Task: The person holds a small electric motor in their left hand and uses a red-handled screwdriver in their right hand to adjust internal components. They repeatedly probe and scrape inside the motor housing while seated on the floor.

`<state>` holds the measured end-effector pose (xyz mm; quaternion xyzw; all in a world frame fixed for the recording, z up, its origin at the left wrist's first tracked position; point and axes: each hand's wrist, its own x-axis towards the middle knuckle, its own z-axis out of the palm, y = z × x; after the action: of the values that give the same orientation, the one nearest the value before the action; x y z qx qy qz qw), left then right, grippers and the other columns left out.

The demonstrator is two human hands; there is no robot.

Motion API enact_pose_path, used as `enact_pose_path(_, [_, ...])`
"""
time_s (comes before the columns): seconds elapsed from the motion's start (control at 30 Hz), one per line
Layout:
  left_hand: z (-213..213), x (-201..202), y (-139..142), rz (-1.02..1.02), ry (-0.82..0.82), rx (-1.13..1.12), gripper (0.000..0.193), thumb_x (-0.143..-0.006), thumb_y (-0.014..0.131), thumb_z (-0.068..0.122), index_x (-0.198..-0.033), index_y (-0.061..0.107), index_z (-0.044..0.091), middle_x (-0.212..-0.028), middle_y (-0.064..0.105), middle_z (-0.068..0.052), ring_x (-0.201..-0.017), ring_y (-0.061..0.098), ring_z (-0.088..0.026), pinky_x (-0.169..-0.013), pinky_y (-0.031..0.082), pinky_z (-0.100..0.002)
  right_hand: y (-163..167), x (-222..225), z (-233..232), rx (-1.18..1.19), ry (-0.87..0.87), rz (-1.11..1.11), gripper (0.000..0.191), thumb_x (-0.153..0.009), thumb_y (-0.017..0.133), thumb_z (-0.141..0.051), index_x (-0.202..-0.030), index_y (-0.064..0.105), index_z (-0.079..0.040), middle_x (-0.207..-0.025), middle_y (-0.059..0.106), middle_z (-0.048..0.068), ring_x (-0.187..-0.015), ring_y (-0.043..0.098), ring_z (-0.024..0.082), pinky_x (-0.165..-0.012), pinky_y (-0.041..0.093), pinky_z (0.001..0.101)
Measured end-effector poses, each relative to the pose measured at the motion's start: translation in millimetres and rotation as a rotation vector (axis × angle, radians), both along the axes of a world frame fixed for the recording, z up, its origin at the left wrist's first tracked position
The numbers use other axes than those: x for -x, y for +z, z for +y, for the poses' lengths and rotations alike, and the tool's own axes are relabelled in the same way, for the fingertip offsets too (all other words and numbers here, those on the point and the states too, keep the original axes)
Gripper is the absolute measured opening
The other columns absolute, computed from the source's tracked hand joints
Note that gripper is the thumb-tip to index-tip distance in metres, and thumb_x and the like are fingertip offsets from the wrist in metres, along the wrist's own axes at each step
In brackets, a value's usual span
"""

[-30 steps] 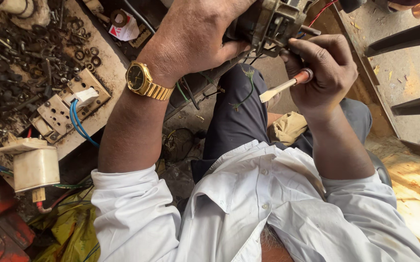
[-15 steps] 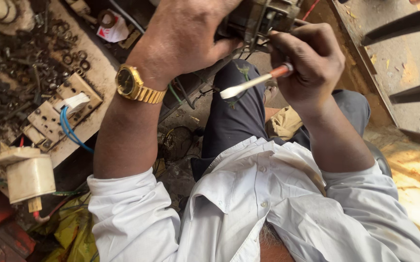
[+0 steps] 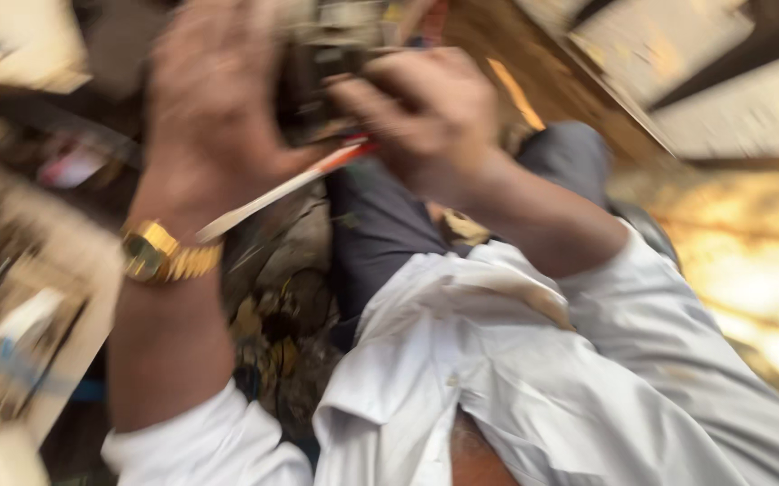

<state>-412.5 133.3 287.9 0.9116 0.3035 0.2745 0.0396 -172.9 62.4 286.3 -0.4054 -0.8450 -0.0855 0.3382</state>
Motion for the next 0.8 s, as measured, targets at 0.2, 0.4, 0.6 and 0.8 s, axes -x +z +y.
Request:
enact_pose_path(0.2, [1.3,-21.5,-9.5,0.033,0.094,-0.128,0.089,-0.099,0.067,0.072,-0.149,0.045,0.002,-0.151,0.044,-0.021,-0.141,0.045,-0.040,-0.117,0.045,-0.060,-9.5,-11.8,-0.1,0.012,0.004,0.040,0.037,-0.094,0.072,-0.017,-0.130,0.065,-0.011,-0.111,0.060,0.002,-0.101,0.066,0.020,-0.088,0.052,0.0352])
enact_pose_path(0.4, [-5.9,-25.7,-20.2,0.059,0.219,-0.103,0.087,-0.098,0.064,0.071,-0.153,0.046,0.006,-0.153,0.041,-0.017,-0.143,0.041,-0.037,-0.116,0.046,-0.057,5.5,-15.2,5.0,0.028,0.043,0.014,0.036,-0.095,0.072,-0.018,-0.129,0.065,-0.010,-0.108,0.060,0.003,-0.103,0.067,0.019,-0.089,0.050,0.0368])
enact_pose_path(0.6, [2.3,-23.0,-17.6,0.043,0.126,-0.088,0.102,-0.099,0.061,0.085,-0.155,0.045,0.001,-0.151,0.043,-0.020,-0.142,0.043,-0.038,-0.117,0.045,-0.058,0.7,-33.2,-16.0,0.216,0.037,0.037,0.062,-0.093,0.087,-0.038,-0.142,0.061,-0.010,-0.111,0.060,0.007,-0.089,0.062,0.024,-0.078,0.051,0.0371])
enact_pose_path(0.8, [4.7,-4.7,-34.4,0.040,0.047,-0.142,0.095,-0.094,0.068,0.078,-0.148,0.051,0.003,-0.140,0.058,-0.017,-0.130,0.057,-0.036,-0.106,0.048,-0.055,-29.4,-63.6,-77.0,0.782,0.083,0.255,0.060,-0.088,0.085,-0.029,-0.130,0.050,-0.006,-0.115,0.060,0.016,-0.094,0.066,0.035,-0.075,0.054,0.0407])
